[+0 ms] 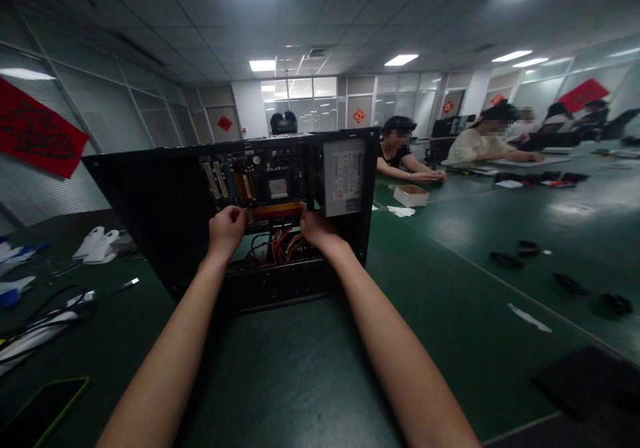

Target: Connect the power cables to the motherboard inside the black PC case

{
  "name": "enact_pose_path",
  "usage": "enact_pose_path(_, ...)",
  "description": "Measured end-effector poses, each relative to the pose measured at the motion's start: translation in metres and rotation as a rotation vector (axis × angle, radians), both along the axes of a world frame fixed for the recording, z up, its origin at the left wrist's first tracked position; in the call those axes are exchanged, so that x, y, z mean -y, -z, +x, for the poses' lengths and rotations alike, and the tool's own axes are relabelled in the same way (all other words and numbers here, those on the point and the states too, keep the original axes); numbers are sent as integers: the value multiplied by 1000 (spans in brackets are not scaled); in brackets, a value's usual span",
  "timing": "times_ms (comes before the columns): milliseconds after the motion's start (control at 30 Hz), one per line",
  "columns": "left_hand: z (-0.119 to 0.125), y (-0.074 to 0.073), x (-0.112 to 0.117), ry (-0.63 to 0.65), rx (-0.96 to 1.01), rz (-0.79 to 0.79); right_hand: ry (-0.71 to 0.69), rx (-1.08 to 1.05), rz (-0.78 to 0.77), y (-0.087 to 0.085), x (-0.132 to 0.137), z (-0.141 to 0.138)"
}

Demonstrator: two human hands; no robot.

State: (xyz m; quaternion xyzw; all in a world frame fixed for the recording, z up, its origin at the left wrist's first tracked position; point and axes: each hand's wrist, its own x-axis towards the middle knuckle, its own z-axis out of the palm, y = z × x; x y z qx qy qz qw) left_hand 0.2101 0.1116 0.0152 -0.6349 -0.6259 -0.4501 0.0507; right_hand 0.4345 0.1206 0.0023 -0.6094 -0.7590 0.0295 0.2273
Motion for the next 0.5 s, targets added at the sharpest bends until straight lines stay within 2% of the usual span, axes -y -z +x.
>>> enact_pose_path(300,4,-5,12,-202,-28,-176,3,-21,12,2,-1,2)
enact_pose_path(500,6,-4,16,-198,-96,-231,-10,-41,0,2,-2,2)
